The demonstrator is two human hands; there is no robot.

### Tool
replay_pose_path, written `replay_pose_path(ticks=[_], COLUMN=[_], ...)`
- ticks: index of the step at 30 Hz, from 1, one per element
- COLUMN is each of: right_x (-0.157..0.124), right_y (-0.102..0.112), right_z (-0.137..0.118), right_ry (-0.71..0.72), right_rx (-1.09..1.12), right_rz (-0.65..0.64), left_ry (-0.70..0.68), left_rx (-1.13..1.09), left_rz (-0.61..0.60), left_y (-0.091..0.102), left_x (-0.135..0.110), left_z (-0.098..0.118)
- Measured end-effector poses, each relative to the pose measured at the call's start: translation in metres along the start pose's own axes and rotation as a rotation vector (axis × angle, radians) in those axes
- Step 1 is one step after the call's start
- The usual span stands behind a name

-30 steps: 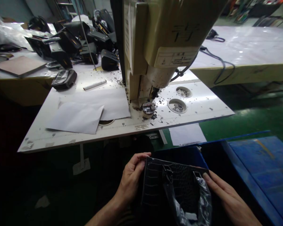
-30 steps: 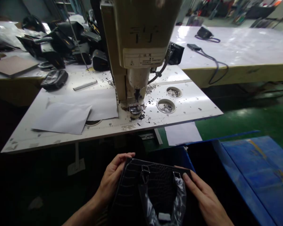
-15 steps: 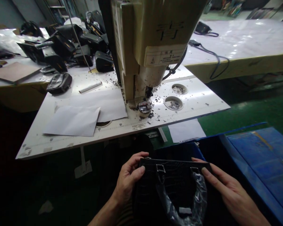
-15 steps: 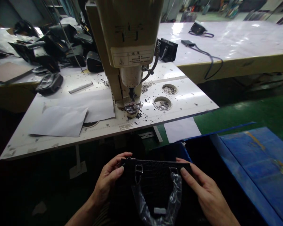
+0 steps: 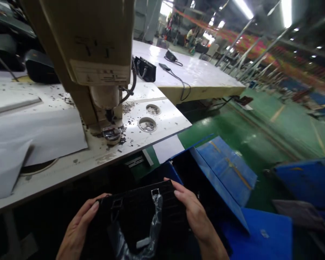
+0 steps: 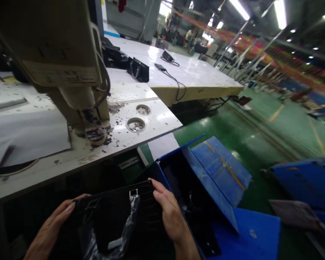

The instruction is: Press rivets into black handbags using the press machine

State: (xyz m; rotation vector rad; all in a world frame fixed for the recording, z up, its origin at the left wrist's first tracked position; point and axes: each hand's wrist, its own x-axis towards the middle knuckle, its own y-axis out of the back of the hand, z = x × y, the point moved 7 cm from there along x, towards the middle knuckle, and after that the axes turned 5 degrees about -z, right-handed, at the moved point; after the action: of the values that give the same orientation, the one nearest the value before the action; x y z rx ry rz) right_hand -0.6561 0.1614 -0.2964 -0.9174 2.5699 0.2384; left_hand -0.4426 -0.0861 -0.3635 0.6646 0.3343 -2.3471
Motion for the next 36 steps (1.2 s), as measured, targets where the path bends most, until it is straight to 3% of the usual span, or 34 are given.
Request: replay_pose_path(ticks=[11,17,20,23,26,29,31,34,36], right_x=[-0.003,0.003,0.005,0.008,0.014,0.02,0.026,0.038,0.046], right_y=[-0.01,-0.007,-0.001,0.011,0.018,0.026,0.033,0.036,0.026], right_z=[0.004,0.006,0.015,0.025,0.029,0.036,0.042,0.06,0.072], right_ry=[-0.006,-0.007,-0.062,-0.127,-0.164,-0.188,-0.129,-0.056,-0.094], right_rx=[0.143,0.111,0.082,-0.005,-0.069,-0.117,-0.143,-0.059,0.059], right_rz=[-0.091,-0.08,-0.034,0.12,0.226,0.253,0.236,0.174,0.136], left_ry=[0.042,0.082,0.088,-0.039,-0.144,-0.156,-0.157,-0.209,-0.281], left_rx=[0.062,-0.102,-0.278,-0.284,-0.216,-0.24,-0.197,-0.077,0.044], left_rz=[-0.048,0.047,0.057,0.017,0.022,0.02,0.027,-0.139,-0.287], left_y=[0.014,0.002,-0.011,-0.02,-0.018,-0.013,-0.009,-0.013,-0.019], left_x=[0.019,0.01,0.001,-0.004,-0.007,-0.014,-0.021,-0.029,-0.037], left_z=[-0.019,-0.021,-0.011,0.01,0.021,0.02,0.024,0.05,0.077])
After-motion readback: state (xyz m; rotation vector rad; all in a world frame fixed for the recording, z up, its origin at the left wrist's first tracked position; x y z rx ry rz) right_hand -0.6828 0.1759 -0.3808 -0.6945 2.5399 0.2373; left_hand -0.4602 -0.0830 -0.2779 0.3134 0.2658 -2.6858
